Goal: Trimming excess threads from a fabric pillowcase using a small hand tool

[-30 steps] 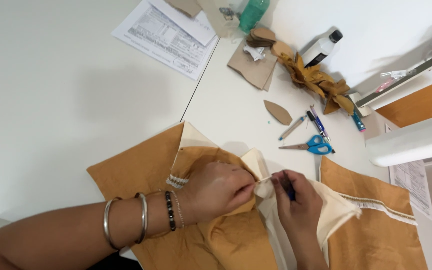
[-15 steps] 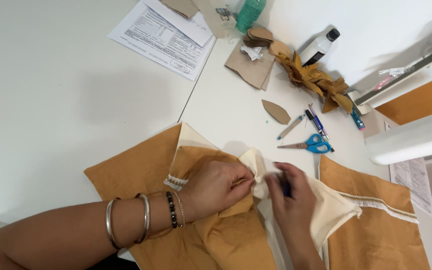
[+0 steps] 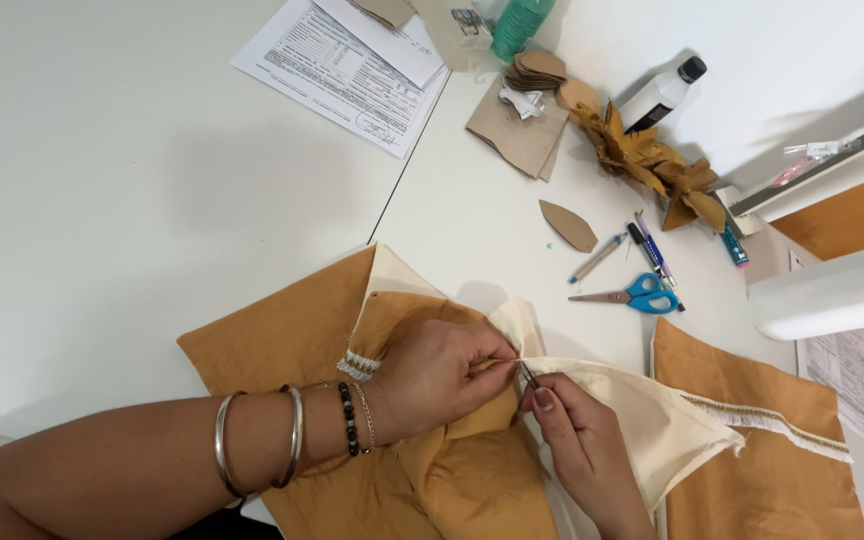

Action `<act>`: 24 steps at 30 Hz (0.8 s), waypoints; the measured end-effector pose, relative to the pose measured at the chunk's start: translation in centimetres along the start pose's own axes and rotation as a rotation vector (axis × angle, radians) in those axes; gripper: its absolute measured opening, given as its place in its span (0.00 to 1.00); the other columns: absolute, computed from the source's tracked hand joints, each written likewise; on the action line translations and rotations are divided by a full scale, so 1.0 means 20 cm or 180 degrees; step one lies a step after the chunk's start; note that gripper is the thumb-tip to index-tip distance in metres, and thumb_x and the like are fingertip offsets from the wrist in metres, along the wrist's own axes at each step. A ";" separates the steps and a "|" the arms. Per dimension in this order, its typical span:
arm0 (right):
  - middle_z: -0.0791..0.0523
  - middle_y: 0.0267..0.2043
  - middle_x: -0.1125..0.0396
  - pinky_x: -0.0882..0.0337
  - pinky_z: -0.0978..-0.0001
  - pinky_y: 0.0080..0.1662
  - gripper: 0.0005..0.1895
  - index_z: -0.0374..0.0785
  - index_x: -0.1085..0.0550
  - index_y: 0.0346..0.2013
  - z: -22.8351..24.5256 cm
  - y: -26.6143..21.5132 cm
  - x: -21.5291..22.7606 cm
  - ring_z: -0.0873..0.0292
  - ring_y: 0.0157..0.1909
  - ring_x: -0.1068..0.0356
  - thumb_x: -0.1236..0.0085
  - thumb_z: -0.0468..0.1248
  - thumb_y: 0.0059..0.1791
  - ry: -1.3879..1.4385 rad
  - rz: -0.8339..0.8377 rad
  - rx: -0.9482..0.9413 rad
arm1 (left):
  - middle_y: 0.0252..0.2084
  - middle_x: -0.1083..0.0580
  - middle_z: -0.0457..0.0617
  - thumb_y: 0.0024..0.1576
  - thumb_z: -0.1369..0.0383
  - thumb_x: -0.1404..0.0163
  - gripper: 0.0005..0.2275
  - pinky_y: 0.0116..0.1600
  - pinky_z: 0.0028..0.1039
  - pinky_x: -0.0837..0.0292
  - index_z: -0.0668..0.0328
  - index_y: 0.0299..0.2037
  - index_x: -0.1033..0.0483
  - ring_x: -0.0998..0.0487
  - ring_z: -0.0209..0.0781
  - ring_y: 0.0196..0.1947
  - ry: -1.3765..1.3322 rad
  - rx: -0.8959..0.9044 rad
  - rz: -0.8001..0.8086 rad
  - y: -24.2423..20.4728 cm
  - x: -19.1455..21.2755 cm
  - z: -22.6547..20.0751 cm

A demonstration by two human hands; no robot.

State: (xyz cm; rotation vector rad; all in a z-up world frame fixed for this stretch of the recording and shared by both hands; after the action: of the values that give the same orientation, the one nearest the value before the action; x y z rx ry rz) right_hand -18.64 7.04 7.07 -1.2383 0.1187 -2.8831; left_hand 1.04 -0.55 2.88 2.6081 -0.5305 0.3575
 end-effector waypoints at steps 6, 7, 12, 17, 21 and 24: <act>0.61 0.21 0.37 0.39 0.74 0.35 0.20 0.43 0.22 0.30 -0.01 0.00 -0.01 0.65 0.25 0.41 0.56 0.49 0.55 0.0014 0.0010 0.0043 | 0.22 0.26 0.38 0.56 0.65 0.48 0.04 0.30 0.31 0.33 0.48 0.32 0.21 0.26 0.37 0.23 -0.0104 -0.0086 0.0041 0.00 -0.02 0.02; 0.61 0.21 0.37 0.39 0.74 0.35 0.20 0.43 0.22 0.30 -0.01 0.00 -0.01 0.65 0.25 0.41 0.56 0.49 0.55 0.0012 0.0012 0.0044 | 0.22 0.26 0.38 0.56 0.65 0.48 0.04 0.30 0.31 0.33 0.48 0.32 0.21 0.26 0.37 0.23 -0.0104 -0.0085 0.0039 0.00 -0.02 0.02; 0.61 0.22 0.38 0.41 0.74 0.33 0.20 0.43 0.24 0.30 0.00 0.00 -0.02 0.65 0.24 0.43 0.57 0.50 0.56 0.0084 0.0009 0.0078 | 0.26 0.23 0.40 0.56 0.65 0.48 0.03 0.32 0.31 0.31 0.48 0.33 0.21 0.23 0.39 0.25 -0.0063 -0.0142 0.0024 0.00 -0.03 0.03; 0.62 0.24 0.36 0.39 0.75 0.36 0.21 0.42 0.26 0.29 -0.01 0.01 -0.02 0.65 0.28 0.40 0.59 0.50 0.57 0.0142 0.0038 0.0332 | 0.24 0.24 0.41 0.58 0.65 0.49 0.04 0.31 0.32 0.32 0.50 0.33 0.22 0.24 0.40 0.24 0.0039 -0.0298 0.0008 -0.01 -0.03 0.02; 0.61 0.18 0.43 0.42 0.74 0.31 0.21 0.42 0.29 0.26 -0.01 0.01 -0.03 0.65 0.24 0.44 0.57 0.50 0.57 0.0313 0.0063 0.0189 | 0.22 0.26 0.42 0.59 0.67 0.50 0.05 0.29 0.34 0.32 0.51 0.30 0.25 0.25 0.41 0.23 0.0198 -0.0533 -0.0039 -0.02 -0.03 0.02; 0.60 0.22 0.47 0.50 0.73 0.26 0.21 0.39 0.34 0.24 -0.05 0.01 -0.07 0.65 0.23 0.50 0.56 0.46 0.58 0.1162 0.0206 0.0120 | 0.21 0.27 0.46 0.59 0.67 0.47 0.07 0.26 0.38 0.34 0.53 0.27 0.27 0.26 0.47 0.21 0.0822 -0.1164 -0.0422 -0.05 -0.05 0.01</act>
State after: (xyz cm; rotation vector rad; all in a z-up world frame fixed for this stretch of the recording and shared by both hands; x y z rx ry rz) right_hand -18.43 6.93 5.43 -0.6769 0.1008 -3.0030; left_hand 0.60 0.52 2.08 2.1899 -0.2991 0.4940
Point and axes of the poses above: each hand's wrist, its own y-axis towards the middle knuckle, its own x-axis out of the back of the hand, z = x × y, the point moved 1 cm from there along y, towards the middle knuckle
